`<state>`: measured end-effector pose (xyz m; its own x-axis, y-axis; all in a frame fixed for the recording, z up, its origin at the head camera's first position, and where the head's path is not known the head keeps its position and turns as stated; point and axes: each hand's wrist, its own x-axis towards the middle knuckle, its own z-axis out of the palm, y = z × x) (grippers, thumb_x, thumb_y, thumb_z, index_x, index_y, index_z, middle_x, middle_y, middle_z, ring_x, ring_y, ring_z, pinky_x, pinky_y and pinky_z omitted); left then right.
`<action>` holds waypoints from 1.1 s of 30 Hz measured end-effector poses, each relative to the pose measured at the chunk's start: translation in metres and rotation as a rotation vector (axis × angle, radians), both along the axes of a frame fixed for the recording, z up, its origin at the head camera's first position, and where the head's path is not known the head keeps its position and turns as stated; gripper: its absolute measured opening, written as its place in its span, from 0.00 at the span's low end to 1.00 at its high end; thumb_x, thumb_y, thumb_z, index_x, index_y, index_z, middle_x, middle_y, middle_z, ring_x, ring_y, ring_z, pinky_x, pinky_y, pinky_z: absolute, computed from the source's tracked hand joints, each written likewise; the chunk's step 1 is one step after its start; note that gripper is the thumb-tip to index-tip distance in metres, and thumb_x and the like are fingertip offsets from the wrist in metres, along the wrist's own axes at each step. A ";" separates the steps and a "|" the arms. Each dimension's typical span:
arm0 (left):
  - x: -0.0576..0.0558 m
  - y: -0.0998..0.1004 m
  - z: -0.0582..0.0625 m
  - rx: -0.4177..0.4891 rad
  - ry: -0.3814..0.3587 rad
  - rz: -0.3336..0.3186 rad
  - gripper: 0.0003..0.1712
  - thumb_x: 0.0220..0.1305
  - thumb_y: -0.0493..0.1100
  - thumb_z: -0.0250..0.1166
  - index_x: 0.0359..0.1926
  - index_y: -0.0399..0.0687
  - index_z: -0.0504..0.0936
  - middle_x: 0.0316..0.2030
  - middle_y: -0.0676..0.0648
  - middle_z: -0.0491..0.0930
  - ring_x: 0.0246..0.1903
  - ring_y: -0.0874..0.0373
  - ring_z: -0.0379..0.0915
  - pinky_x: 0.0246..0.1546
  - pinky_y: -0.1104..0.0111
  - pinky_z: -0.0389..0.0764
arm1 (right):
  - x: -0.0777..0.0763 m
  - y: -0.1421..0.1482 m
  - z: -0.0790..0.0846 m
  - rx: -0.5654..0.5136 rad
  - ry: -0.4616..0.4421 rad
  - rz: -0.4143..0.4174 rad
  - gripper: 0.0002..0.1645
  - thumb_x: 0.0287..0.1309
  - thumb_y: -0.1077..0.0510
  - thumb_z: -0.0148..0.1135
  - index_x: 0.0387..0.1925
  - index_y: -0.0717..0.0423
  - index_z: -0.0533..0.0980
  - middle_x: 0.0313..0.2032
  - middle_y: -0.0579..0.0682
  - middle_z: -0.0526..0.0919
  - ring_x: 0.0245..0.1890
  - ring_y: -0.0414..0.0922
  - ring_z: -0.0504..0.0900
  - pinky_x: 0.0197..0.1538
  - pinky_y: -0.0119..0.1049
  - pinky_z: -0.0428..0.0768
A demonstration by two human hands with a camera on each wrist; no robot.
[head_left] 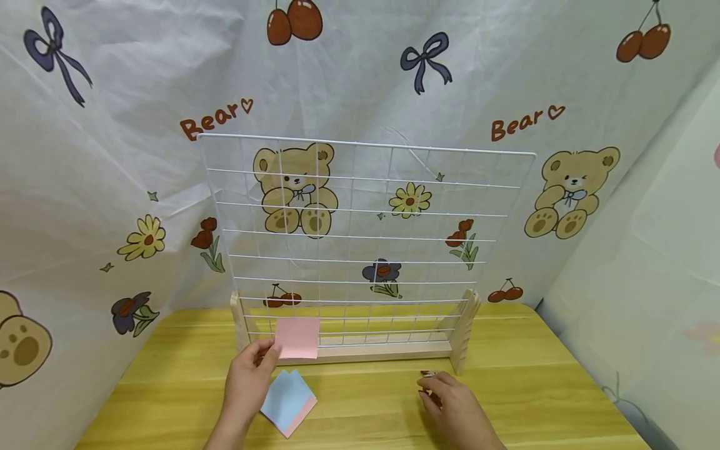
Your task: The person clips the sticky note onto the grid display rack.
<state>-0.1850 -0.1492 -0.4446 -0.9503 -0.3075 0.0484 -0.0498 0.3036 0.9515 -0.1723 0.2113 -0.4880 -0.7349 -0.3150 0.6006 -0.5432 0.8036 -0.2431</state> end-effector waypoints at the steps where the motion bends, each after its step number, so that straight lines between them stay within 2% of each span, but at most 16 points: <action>1: -0.001 0.001 0.000 0.005 0.003 0.002 0.19 0.75 0.47 0.62 0.58 0.40 0.82 0.50 0.41 0.84 0.44 0.58 0.77 0.41 0.76 0.78 | 0.000 0.000 0.000 0.002 0.003 -0.004 0.14 0.47 0.65 0.79 0.35 0.49 0.85 0.33 0.37 0.81 0.28 0.23 0.70 0.30 0.17 0.72; 7: -0.005 0.009 0.004 0.029 0.022 0.021 0.18 0.75 0.47 0.62 0.57 0.40 0.83 0.50 0.41 0.85 0.44 0.60 0.76 0.42 0.76 0.77 | -0.001 0.002 -0.003 0.007 0.025 0.007 0.14 0.46 0.66 0.79 0.35 0.50 0.85 0.34 0.38 0.81 0.29 0.23 0.72 0.31 0.15 0.72; 14: -0.010 0.012 0.004 0.037 0.004 0.010 0.22 0.75 0.52 0.61 0.60 0.42 0.81 0.54 0.41 0.84 0.52 0.52 0.77 0.43 0.77 0.77 | -0.002 0.003 -0.002 0.001 0.017 0.017 0.14 0.46 0.66 0.79 0.36 0.50 0.85 0.34 0.38 0.82 0.28 0.23 0.72 0.30 0.15 0.72; 20: -0.019 0.016 0.002 0.052 0.021 0.028 0.20 0.73 0.52 0.63 0.57 0.45 0.83 0.50 0.43 0.86 0.47 0.57 0.78 0.43 0.76 0.77 | -0.001 0.001 0.000 -0.027 -0.040 -0.002 0.15 0.49 0.66 0.77 0.39 0.53 0.85 0.33 0.40 0.84 0.29 0.24 0.74 0.30 0.21 0.77; 24: -0.024 0.020 0.001 0.086 0.046 0.044 0.18 0.73 0.51 0.64 0.55 0.44 0.84 0.48 0.44 0.87 0.43 0.62 0.78 0.43 0.76 0.77 | -0.001 0.000 0.000 -0.045 -0.064 0.006 0.14 0.48 0.65 0.78 0.38 0.54 0.84 0.32 0.41 0.86 0.29 0.24 0.76 0.30 0.22 0.79; 28: -0.025 0.023 0.001 0.118 0.058 0.051 0.19 0.72 0.51 0.65 0.54 0.42 0.83 0.46 0.43 0.86 0.41 0.63 0.76 0.40 0.75 0.77 | -0.002 0.001 0.000 -0.043 -0.049 0.021 0.12 0.47 0.65 0.79 0.33 0.52 0.83 0.32 0.40 0.86 0.29 0.24 0.76 0.31 0.20 0.77; 33: -0.026 0.022 0.000 0.116 0.046 0.069 0.19 0.72 0.51 0.65 0.55 0.43 0.83 0.47 0.44 0.86 0.43 0.62 0.76 0.40 0.74 0.76 | -0.003 0.002 -0.002 -0.015 -0.004 0.013 0.13 0.46 0.64 0.79 0.33 0.50 0.84 0.33 0.39 0.87 0.31 0.26 0.79 0.32 0.17 0.76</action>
<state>-0.2113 -0.1276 -0.4446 -0.9245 -0.3776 0.0516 -0.0224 0.1892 0.9817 -0.1755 0.2131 -0.4895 -0.7330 -0.3153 0.6028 -0.5527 0.7926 -0.2575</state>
